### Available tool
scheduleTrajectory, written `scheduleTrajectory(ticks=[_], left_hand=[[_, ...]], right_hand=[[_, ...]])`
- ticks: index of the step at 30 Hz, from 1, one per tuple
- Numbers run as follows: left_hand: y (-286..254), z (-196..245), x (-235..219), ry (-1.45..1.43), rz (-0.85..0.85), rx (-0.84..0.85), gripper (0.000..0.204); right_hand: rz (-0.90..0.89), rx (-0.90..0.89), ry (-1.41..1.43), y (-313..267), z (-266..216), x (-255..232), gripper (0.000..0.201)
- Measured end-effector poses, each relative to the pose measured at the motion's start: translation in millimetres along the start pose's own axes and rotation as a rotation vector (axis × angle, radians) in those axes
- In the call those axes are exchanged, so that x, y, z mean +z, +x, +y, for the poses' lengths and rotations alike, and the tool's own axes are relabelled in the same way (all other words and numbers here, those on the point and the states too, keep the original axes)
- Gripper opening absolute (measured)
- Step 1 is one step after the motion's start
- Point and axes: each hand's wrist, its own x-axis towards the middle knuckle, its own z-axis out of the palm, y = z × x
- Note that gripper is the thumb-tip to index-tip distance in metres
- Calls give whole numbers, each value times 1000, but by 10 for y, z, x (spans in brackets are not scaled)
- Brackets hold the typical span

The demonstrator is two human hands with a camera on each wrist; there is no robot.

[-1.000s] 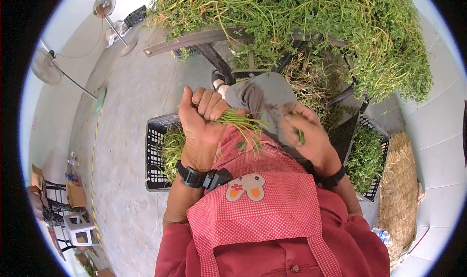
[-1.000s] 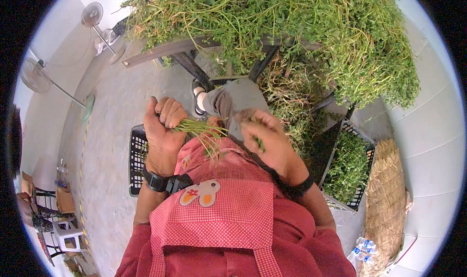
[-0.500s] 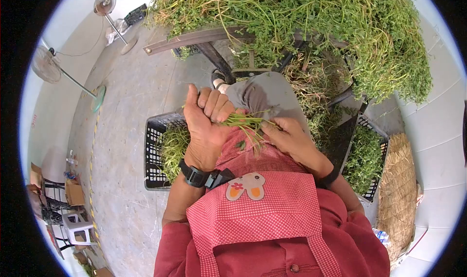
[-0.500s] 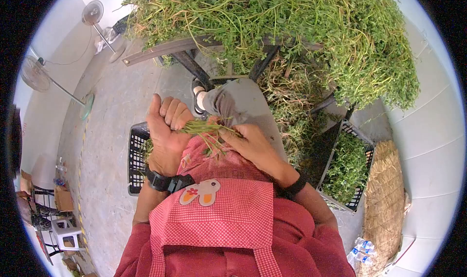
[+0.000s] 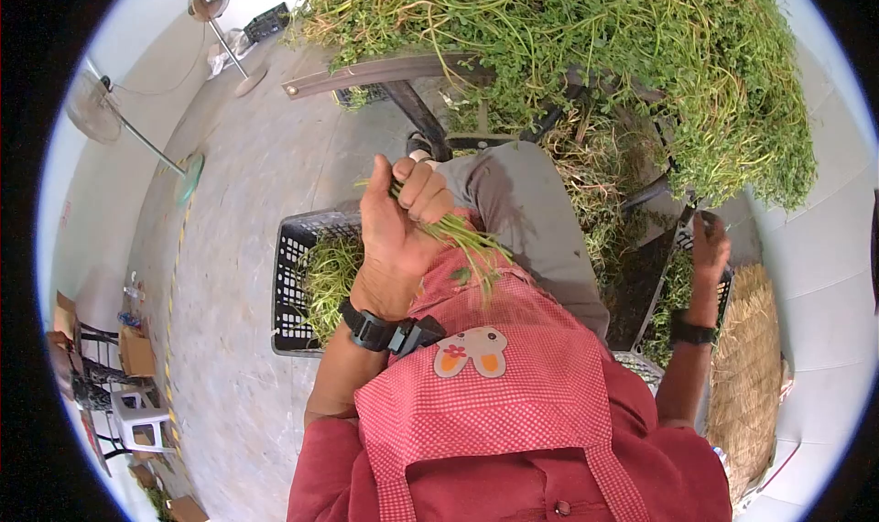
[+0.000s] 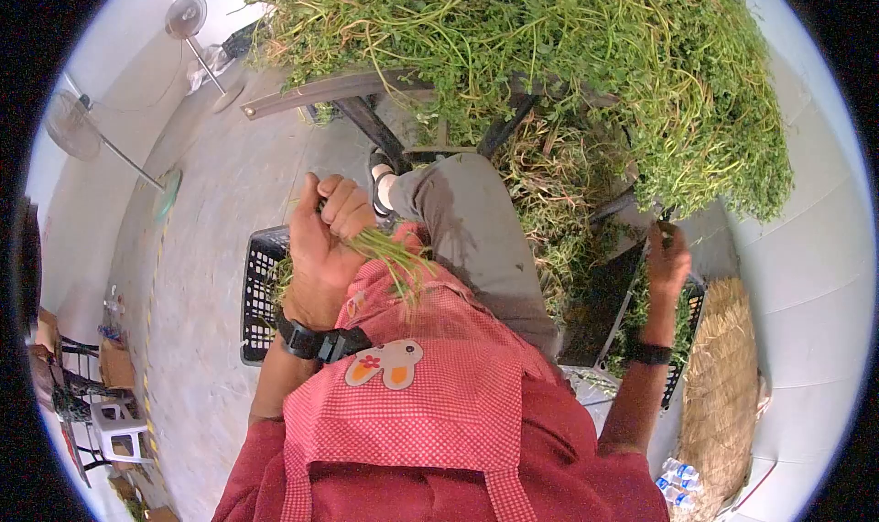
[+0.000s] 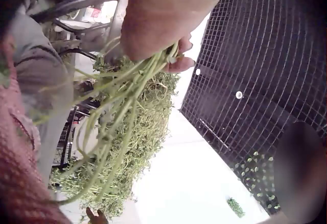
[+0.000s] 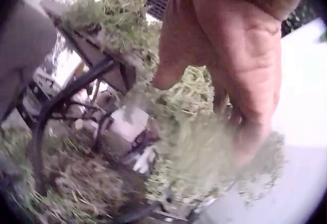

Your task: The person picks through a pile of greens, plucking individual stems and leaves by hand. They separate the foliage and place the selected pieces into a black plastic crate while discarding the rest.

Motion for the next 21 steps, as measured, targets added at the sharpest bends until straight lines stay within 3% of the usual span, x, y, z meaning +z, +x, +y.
scheduleTrajectory(ticks=[1,2,4,6,8,10,12,15,17,21], left_hand=[[8,-12,-1,-42,-6,-27,38],[23,-17,-34,-99,-97,-89,40],[37,-105,43,-10,-38,-25,40],[18,-166,60,85,43,14,40],[74,-178,22,192,51,-1,40],[100,-182,-67,192,38,-7,40],[85,-177,-127,194,36,-5,40],[96,-207,-147,182,68,10,40],[102,-208,-149,156,176,4,39],[100,-235,-206,158,173,42,39]], right_hand=[[87,-79,-392,95,105,-209,45],[90,-85,-389,142,161,-312,45],[286,-255,-631,207,232,-417,49],[29,-132,186,239,-8,-245,48],[-292,-170,353,27,-566,2,45],[-269,-546,273,-518,-1673,59,43],[-537,-525,515,-855,-2220,132,49],[-603,-637,610,-1187,-2618,320,57],[-484,-757,593,-1318,-2774,392,58],[-536,-731,503,-1391,-2649,595,49]])
